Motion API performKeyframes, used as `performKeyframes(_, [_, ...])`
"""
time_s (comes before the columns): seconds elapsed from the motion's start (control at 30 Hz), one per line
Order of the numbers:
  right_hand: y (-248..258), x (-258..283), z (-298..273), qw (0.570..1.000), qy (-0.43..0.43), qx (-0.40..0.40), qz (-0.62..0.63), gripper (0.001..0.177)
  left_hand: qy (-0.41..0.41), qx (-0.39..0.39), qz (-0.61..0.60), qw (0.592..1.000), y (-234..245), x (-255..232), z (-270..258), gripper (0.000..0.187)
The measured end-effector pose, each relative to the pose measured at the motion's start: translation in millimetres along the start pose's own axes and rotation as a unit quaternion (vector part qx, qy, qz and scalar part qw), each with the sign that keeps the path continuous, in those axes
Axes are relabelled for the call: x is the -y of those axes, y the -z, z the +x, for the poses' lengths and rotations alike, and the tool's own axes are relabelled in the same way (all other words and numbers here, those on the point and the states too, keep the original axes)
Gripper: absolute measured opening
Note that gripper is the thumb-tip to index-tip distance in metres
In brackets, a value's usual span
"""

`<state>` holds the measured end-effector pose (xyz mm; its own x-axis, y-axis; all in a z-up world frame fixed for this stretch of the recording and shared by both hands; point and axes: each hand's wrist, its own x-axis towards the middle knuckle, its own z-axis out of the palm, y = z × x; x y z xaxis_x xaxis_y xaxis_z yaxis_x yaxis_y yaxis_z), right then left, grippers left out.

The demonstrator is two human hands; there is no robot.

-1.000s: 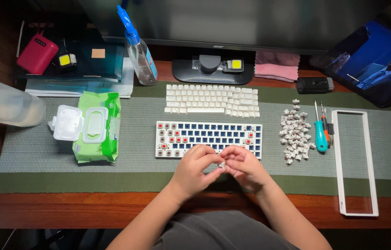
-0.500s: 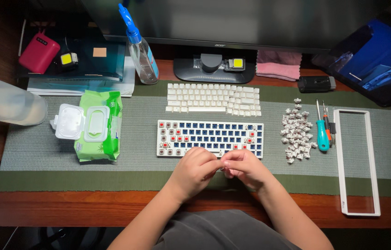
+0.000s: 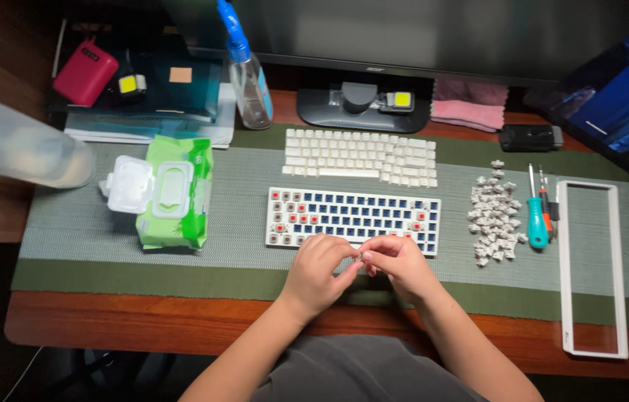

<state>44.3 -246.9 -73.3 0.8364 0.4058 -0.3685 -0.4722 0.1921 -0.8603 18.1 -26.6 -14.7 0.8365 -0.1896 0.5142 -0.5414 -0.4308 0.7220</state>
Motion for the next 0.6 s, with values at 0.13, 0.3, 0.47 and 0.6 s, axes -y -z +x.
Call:
performKeyframes(0.13, [-11,1,6,1.0,-0.015,0.004,-0.012,0.017,-0.007,-0.024,0.024,0.999,6,3,-6,0.024])
performKeyframes(0.3, [-34,4,18,0.999,0.007,-0.014,-0.046,0.015,0.017,-0.03,0.029,0.999,16,15,-17,0.026])
performKeyframes(0.47, [-60,31,48,0.912,0.135,-0.079,-0.38,0.012,0.08,-0.079,0.181,0.977,27,51,-24,0.048])
performKeyframes(0.6, [-83,50,68,0.763,0.341,-0.061,-0.545,0.01,0.153,-0.056,0.164,0.973,30,73,-28,0.068])
